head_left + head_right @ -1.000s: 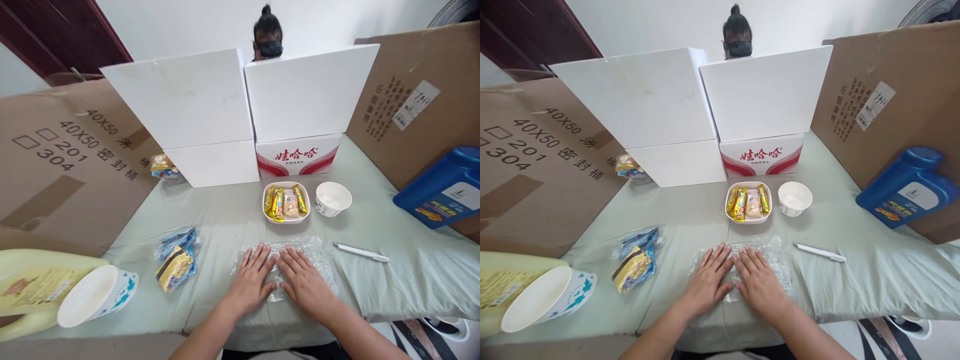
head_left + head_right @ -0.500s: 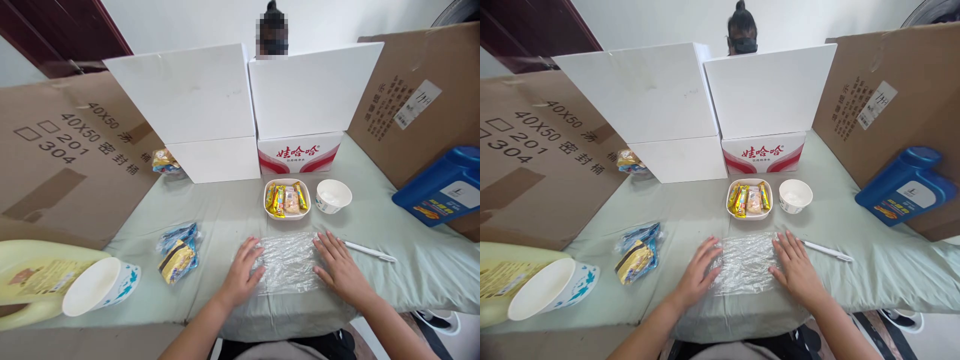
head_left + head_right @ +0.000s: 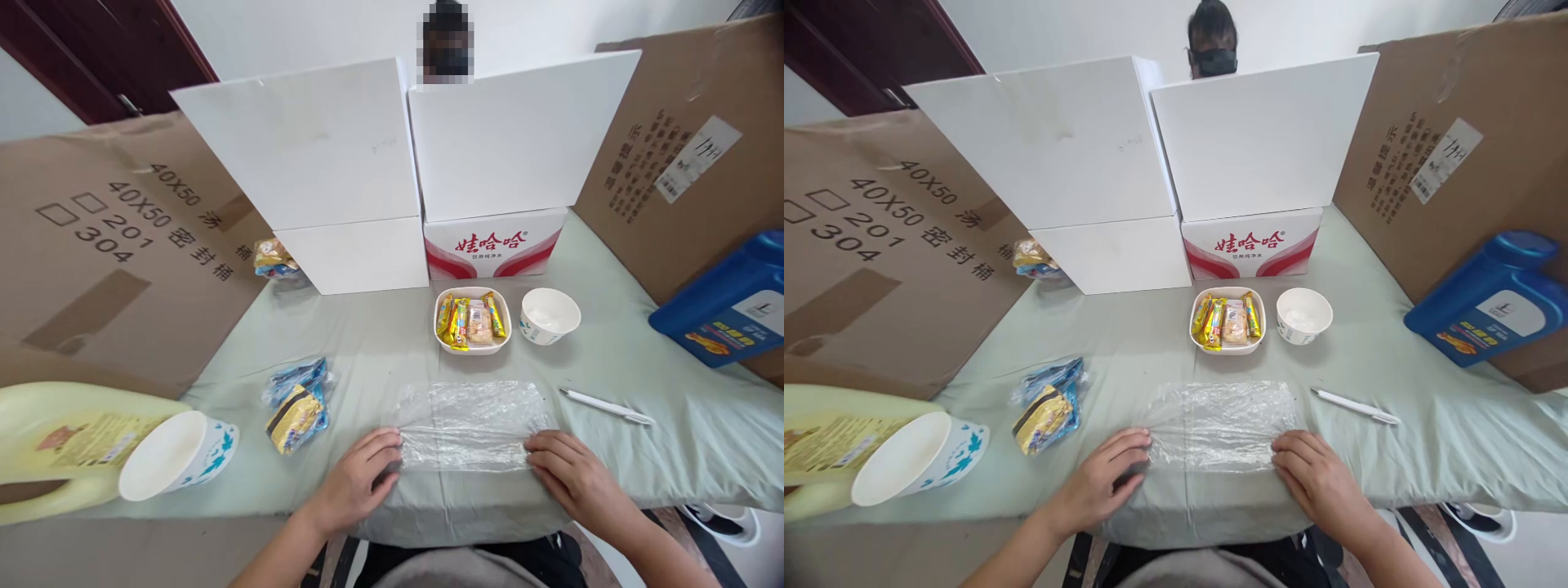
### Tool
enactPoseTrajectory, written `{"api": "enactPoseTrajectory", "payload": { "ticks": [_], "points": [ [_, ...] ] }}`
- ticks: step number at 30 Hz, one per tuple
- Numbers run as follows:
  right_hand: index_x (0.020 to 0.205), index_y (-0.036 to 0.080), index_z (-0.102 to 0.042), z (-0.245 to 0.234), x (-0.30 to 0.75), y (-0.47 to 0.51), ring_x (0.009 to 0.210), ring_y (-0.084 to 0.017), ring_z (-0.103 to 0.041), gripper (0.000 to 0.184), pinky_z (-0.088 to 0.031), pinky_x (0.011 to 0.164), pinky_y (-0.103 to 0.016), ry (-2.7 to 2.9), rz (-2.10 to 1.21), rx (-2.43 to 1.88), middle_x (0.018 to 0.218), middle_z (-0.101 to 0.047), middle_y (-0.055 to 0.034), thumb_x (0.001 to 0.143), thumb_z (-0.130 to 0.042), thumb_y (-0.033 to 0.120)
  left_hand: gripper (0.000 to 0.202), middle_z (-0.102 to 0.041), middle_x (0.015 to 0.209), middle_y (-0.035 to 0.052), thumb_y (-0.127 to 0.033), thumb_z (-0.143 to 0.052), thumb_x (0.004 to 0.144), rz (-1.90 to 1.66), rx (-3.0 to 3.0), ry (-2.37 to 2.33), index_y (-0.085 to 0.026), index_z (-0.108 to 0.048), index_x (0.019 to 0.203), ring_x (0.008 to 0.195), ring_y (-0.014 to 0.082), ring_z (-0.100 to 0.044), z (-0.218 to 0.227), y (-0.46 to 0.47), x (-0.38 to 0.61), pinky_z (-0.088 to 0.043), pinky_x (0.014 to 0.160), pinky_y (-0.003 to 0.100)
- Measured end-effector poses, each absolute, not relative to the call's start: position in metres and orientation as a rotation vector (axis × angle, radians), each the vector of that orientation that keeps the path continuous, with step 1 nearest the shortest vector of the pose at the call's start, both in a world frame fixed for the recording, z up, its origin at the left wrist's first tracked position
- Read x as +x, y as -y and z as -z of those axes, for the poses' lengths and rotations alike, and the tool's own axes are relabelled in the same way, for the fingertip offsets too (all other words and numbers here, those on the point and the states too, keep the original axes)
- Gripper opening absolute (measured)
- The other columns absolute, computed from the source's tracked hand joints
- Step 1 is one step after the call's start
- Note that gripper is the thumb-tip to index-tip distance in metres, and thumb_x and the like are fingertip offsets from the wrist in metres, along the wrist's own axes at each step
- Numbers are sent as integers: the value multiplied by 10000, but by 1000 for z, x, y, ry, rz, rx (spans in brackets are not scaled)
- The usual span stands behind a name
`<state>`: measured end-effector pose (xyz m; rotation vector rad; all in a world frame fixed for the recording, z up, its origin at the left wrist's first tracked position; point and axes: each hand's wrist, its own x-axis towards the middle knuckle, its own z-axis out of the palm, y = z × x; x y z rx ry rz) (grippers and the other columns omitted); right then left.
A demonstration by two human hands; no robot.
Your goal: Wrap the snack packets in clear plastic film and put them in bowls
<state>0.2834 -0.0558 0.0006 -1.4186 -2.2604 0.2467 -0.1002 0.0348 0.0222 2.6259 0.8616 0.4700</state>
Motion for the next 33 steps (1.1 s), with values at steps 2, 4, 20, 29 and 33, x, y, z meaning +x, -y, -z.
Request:
{"api": "enactPoseTrajectory", "payload": {
  "ticks": [2,4,20,29,33],
  "points": [
    [998,228,-641,-6,282,53,1127,-190,-580,173,-499,955,-368,2242,-292,-1419,1133,-664,-68,950,-474,230,218,-667,1111,81,-75,-466,862,-525,2627,-856,-201,-617,957,1167,203,-576,-21,-37,-99,-498,991,367],
    [1004,221,-625,-11,281,50,1117,-189,-588,190,-498,951,-363,2189,-321,-1433,1113,-669,-78,957,-442,234,220,-681,1067,75,-76,-433,877,-554,2607,-863,-205,-607,914,1132,196,-600,-22,-42,-97,-508,969,356],
    [1024,204,-620,17,267,-9,735,-197,-677,292,-457,587,-294,1816,31,-2136,960,-717,-46,961,-370,342,157,-707,894,56,-169,-444,927,-144,2563,-1577,-204,-573,1008,753,201,-687,-12,-109,-43,-471,647,267],
    [1136,151,-626,-4,256,-10,1105,-283,-551,335,-410,951,-447,1900,339,-1829,1124,-640,-137,941,-467,371,256,-636,1114,148,-177,-465,918,-535,2716,-1619,-157,-598,1136,1062,292,-601,-26,-89,-29,-480,890,427],
    [1416,181,-427,0,224,-14,1383,-288,-310,602,-228,1117,-519,2343,162,-1516,1433,-473,-117,918,-472,516,518,-446,1443,145,-428,-453,955,-558,2840,-1137,-192,-414,1414,1369,324,-350,-15,-64,-5,-347,1072,505]
  ]
}}
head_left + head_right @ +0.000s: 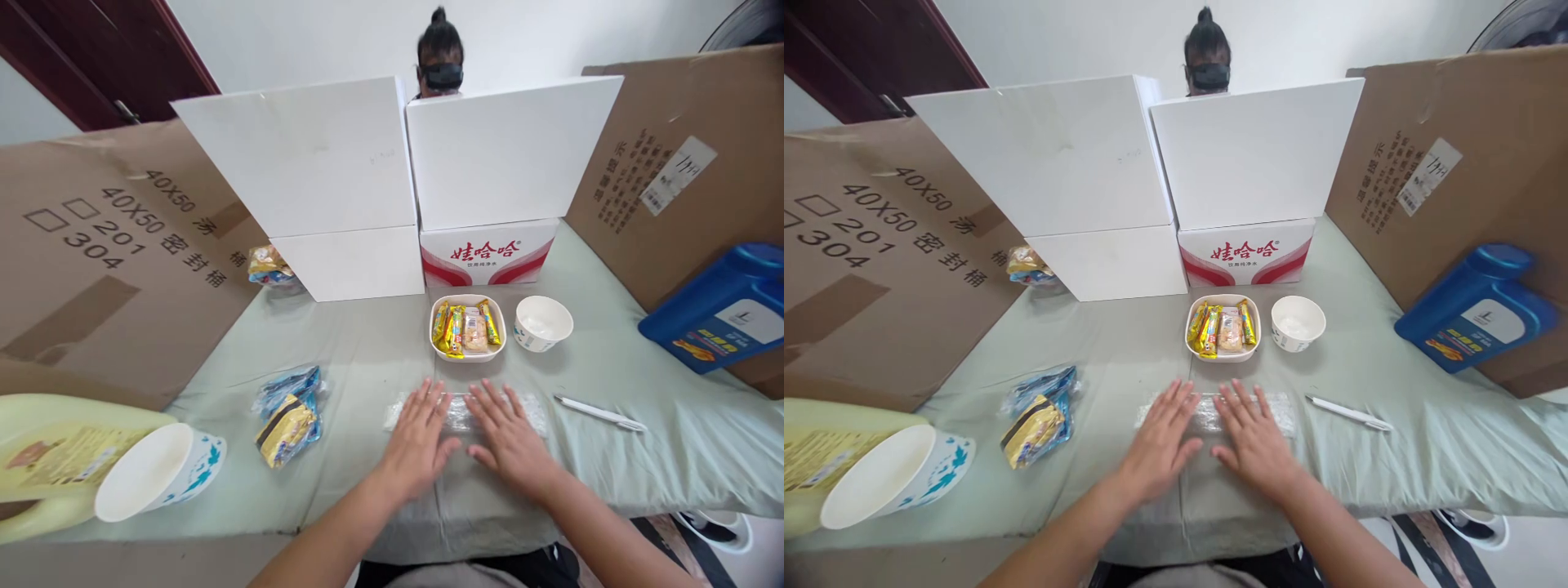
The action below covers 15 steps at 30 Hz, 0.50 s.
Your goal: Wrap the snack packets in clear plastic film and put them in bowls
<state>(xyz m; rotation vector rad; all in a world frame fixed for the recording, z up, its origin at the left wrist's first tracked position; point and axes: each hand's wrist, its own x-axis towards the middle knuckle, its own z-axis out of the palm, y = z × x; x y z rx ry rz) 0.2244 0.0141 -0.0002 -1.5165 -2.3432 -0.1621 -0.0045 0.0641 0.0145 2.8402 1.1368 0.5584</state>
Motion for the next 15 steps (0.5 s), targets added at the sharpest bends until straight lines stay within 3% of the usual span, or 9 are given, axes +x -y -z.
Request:
{"api": "enactPoseTrajectory", "payload": {
  "ticks": [2,4,11,15],
  "points": [
    [1473,161,-333,11,220,-18,1420,-305,-230,752,-201,1120,-544,2430,87,-1552,1499,-383,-131,889,-440,622,750,-320,1528,161,-608,-491,888,-399,2846,-1094,-189,-310,1483,1423,382,-216,1,-58,-1,-276,1091,580],
    [1487,144,-299,23,230,-20,1428,-316,-211,794,-186,1113,-570,2389,56,-1712,1514,-350,-147,886,-405,651,835,-265,1551,171,-660,-528,840,-301,2810,-1237,-198,-294,1494,1430,422,-162,16,-59,-7,-225,1086,631],
    [1520,120,-171,30,271,32,1425,-312,-226,897,-202,1110,-547,2269,270,-1810,1512,-343,-170,862,-422,675,656,-301,1543,134,-510,-538,892,-264,2775,-1447,-256,-356,1469,1423,394,-200,18,-67,-34,-207,1088,623],
    [1496,125,-262,27,264,82,1383,-328,-307,858,-251,1088,-517,2311,344,-1754,1494,-381,-159,832,-523,602,446,-498,1376,146,-308,-489,924,-424,2724,-1498,-220,-509,1361,1272,368,-409,4,-44,-11,-350,1014,562]
  ]
}}
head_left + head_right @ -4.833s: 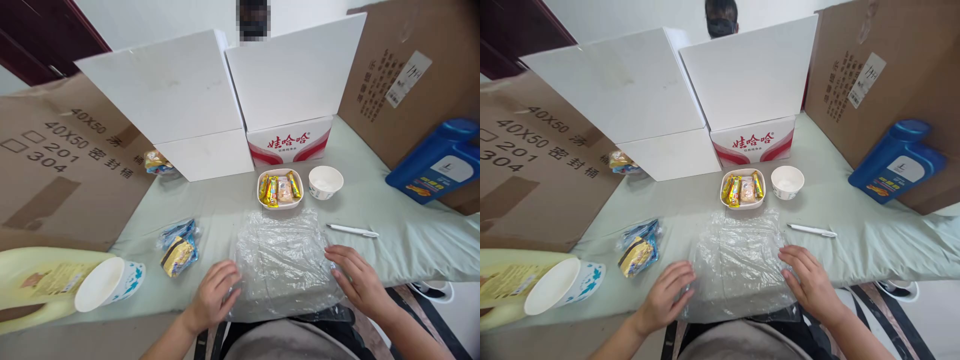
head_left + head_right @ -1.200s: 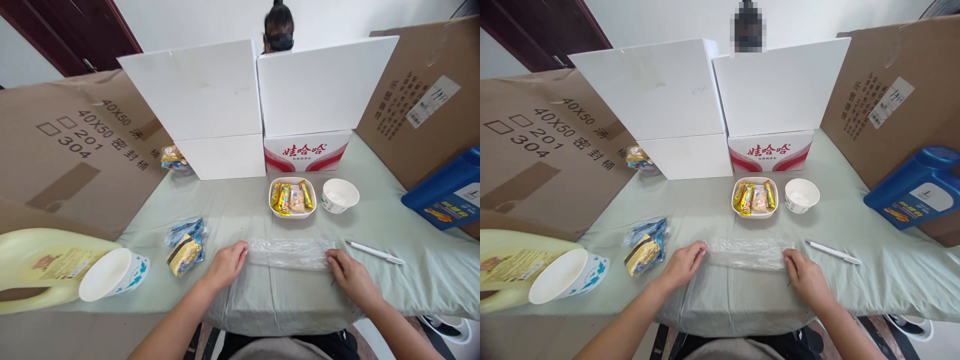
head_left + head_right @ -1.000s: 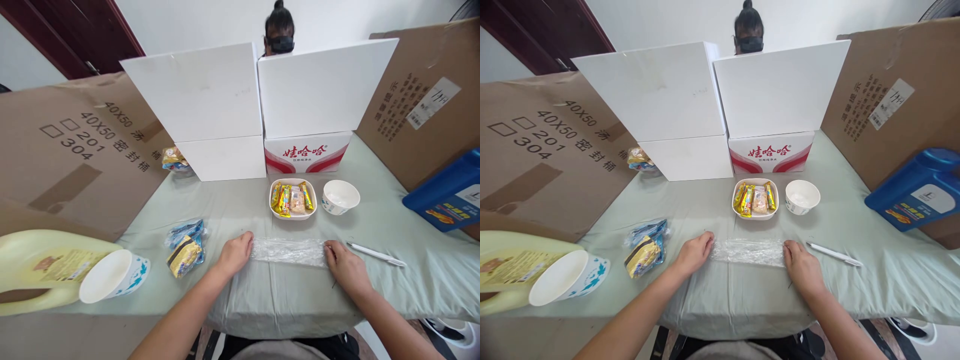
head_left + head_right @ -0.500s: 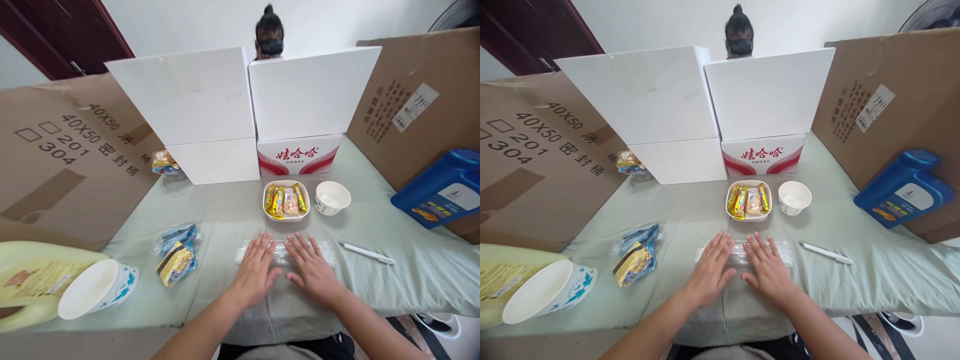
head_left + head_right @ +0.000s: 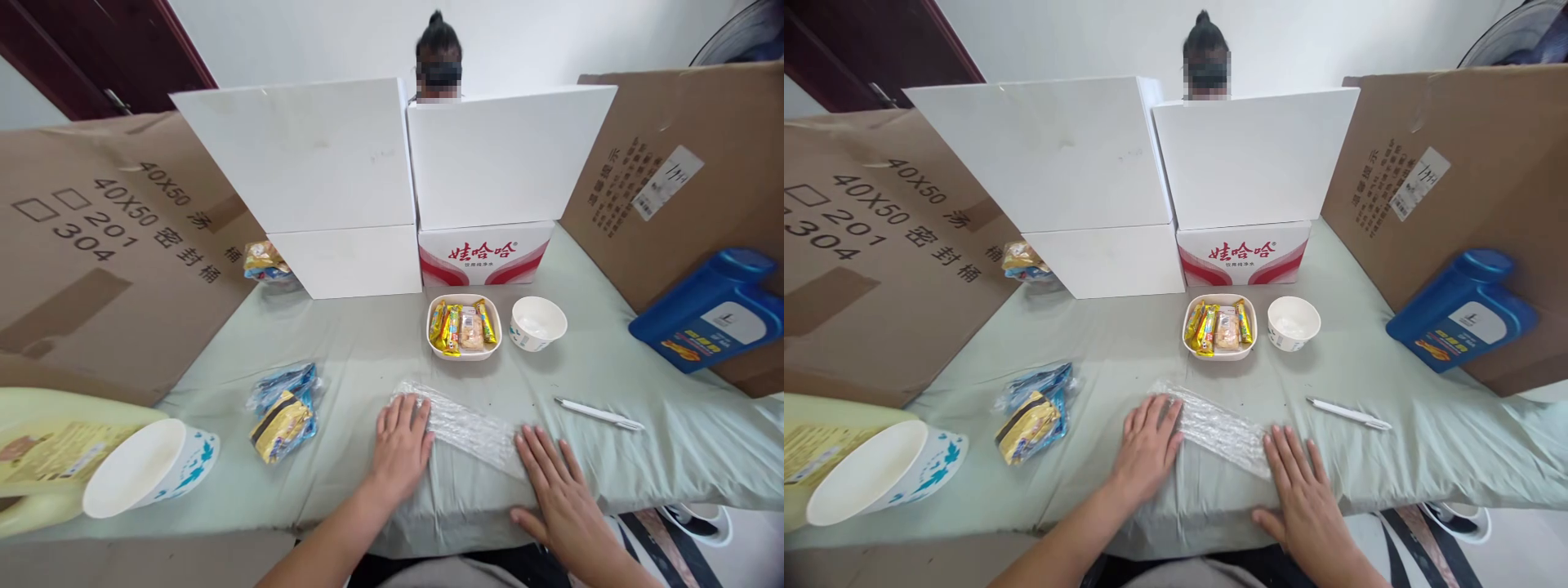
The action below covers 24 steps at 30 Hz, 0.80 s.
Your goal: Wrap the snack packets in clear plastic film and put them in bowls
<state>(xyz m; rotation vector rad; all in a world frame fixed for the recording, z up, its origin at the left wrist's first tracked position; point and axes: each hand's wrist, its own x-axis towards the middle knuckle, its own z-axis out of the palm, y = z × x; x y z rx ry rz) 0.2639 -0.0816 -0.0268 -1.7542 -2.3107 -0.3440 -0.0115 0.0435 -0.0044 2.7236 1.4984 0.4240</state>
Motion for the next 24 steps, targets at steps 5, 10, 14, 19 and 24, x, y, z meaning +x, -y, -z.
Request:
{"api": "enactPoseTrajectory", "payload": {
  "ticks": [5,10,14,19,24],
  "points": [
    [1171,295,-618,18,270,119,1088,-215,-581,356,-390,944,-377,2289,351,-1560,1203,-644,-42,841,-526,196,317,-590,1171,118,-260,-474,920,-510,2662,-1120,-198,-600,1205,1074,290,-509,-2,-10,19,-440,932,475],
    [913,259,-632,-39,267,112,1121,-218,-582,164,-430,958,-347,2323,52,-1291,1036,-683,-33,822,-553,148,301,-605,1209,76,-378,-465,942,-473,2613,-612,-227,-591,1171,1191,289,-456,-6,-7,15,-346,1023,484],
    [971,240,-594,-75,255,77,958,-152,-642,186,-497,851,-261,2216,-580,-1244,932,-682,-26,891,-460,140,557,-662,1118,89,-609,-288,951,-465,2421,-320,-222,-482,1301,1189,282,-500,-7,-14,5,-290,1064,485],
    [1129,212,-554,-55,242,0,700,-140,-633,254,-488,656,-249,1871,-965,-1620,788,-663,-1,903,-454,268,878,-675,1063,104,-729,-262,897,-644,2206,-326,-162,7,1512,1069,279,-575,4,-18,2,-353,1018,478],
    [1124,180,-561,-23,228,-53,595,-143,-578,294,-410,593,-242,1862,-778,-1918,642,-605,42,842,-501,238,946,-633,1099,137,-759,-277,870,-613,2185,-443,-137,39,1508,1055,292,-563,8,-18,3,-405,964,462]
  ]
}}
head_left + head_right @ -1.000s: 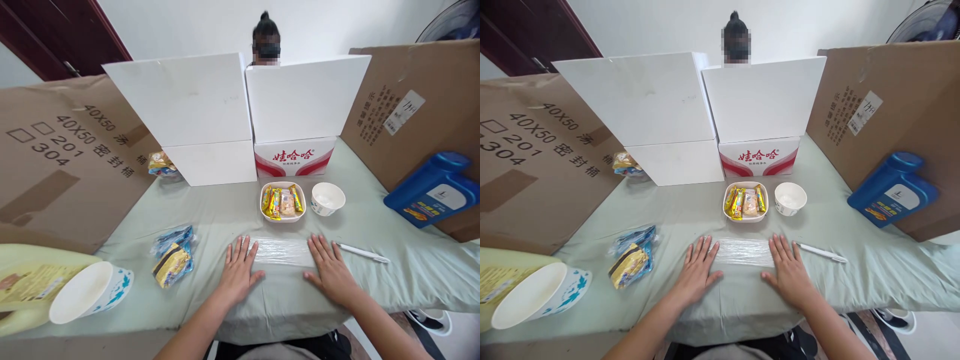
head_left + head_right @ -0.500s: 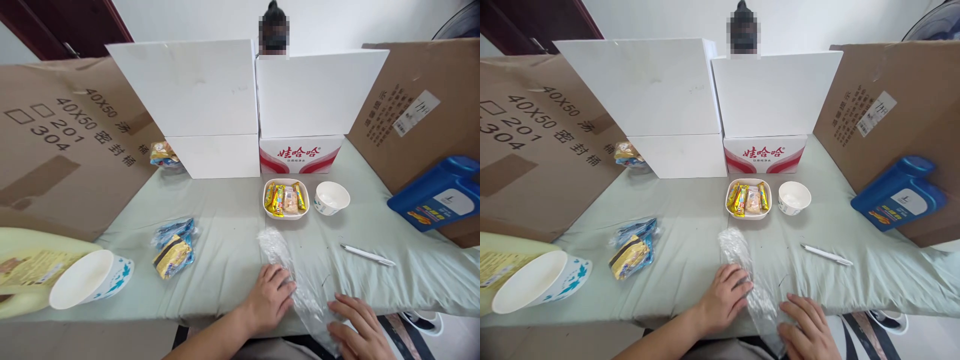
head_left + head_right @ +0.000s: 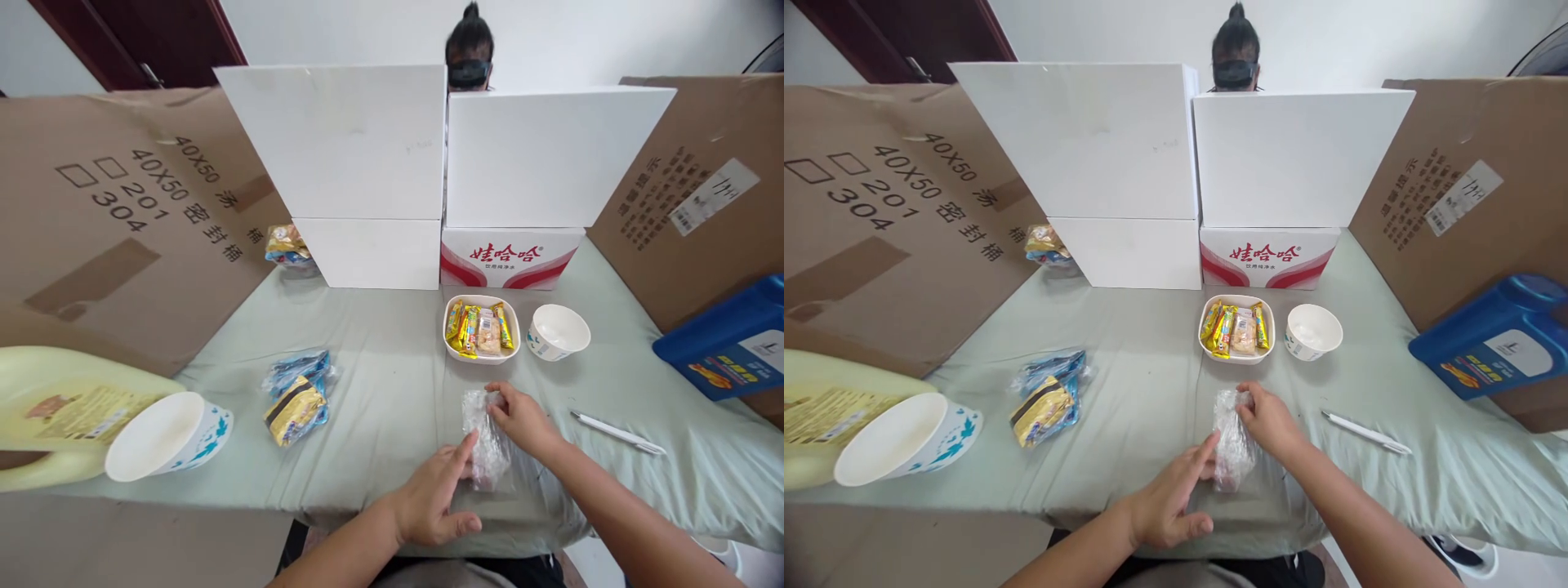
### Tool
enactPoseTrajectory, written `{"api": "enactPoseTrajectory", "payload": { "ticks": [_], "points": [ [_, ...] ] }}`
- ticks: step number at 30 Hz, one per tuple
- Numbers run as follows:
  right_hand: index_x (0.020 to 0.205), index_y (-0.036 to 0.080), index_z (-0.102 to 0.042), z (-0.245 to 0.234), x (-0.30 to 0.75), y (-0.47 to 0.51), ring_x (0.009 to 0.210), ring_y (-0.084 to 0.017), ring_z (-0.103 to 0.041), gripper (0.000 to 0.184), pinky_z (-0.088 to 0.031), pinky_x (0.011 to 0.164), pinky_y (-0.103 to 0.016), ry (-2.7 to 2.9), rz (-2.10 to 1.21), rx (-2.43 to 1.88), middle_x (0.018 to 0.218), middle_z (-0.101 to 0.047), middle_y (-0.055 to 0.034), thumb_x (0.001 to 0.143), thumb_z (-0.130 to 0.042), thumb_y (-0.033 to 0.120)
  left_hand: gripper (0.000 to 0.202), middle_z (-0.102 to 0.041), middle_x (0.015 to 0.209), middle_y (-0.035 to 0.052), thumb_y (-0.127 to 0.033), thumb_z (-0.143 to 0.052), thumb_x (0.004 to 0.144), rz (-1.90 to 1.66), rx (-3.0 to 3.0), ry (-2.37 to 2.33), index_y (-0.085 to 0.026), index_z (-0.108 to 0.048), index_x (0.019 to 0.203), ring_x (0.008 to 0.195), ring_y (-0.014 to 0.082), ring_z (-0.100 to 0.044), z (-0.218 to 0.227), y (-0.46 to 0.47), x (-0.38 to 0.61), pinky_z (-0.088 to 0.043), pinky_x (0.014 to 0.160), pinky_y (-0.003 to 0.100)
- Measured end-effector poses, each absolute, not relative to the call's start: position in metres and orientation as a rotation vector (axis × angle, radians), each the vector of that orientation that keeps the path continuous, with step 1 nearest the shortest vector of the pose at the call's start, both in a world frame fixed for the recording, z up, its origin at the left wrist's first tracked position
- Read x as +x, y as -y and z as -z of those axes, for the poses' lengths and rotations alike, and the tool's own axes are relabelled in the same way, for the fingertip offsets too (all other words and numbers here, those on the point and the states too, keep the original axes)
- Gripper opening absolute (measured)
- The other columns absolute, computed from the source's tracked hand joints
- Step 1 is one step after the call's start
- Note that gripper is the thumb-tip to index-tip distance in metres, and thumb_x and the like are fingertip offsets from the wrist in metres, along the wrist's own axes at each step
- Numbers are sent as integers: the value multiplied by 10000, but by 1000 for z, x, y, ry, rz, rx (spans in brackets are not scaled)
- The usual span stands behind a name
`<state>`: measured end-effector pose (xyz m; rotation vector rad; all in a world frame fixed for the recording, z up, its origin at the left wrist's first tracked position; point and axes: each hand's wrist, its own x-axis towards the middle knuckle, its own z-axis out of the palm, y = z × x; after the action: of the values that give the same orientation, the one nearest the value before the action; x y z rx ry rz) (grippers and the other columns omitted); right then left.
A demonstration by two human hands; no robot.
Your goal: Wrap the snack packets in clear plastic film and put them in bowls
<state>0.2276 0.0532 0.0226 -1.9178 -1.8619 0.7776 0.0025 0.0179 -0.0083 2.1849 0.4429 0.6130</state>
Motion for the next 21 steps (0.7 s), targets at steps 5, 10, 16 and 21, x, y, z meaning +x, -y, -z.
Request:
{"api": "enactPoseTrajectory", "payload": {
  "ticks": [5,10,16,21],
  "points": [
    [1170,157,-549,-9,218,-53,682,-167,-623,310,-405,635,-254,1878,-622,-1999,723,-660,-2,876,-496,239,736,-640,1068,121,-708,-317,880,-533,2230,-445,-175,-396,1381,966,271,-581,0,-20,5,-422,949,451],
    [1223,171,-537,2,207,-44,887,-191,-653,311,-435,727,-271,1938,-379,-2045,1050,-681,-89,944,-422,245,476,-639,1085,113,-484,-491,894,-590,2272,-484,-173,-528,1252,1070,273,-534,-4,-14,6,-434,979,430],
    [1233,190,-542,12,201,-41,849,-181,-652,307,-436,678,-261,2039,-174,-2043,1040,-659,-80,969,-389,227,313,-559,1066,126,-278,-535,886,-748,2367,-740,-155,-573,1172,955,227,-547,-23,-13,2,-508,844,372],
    [1239,184,-535,15,201,-41,802,-173,-644,303,-422,642,-257,2098,-74,-2033,979,-650,-68,971,-399,218,149,-626,936,72,-247,-499,911,-761,2462,-598,-174,-629,920,973,211,-551,-30,-55,21,-465,918,370]
  ]
}}
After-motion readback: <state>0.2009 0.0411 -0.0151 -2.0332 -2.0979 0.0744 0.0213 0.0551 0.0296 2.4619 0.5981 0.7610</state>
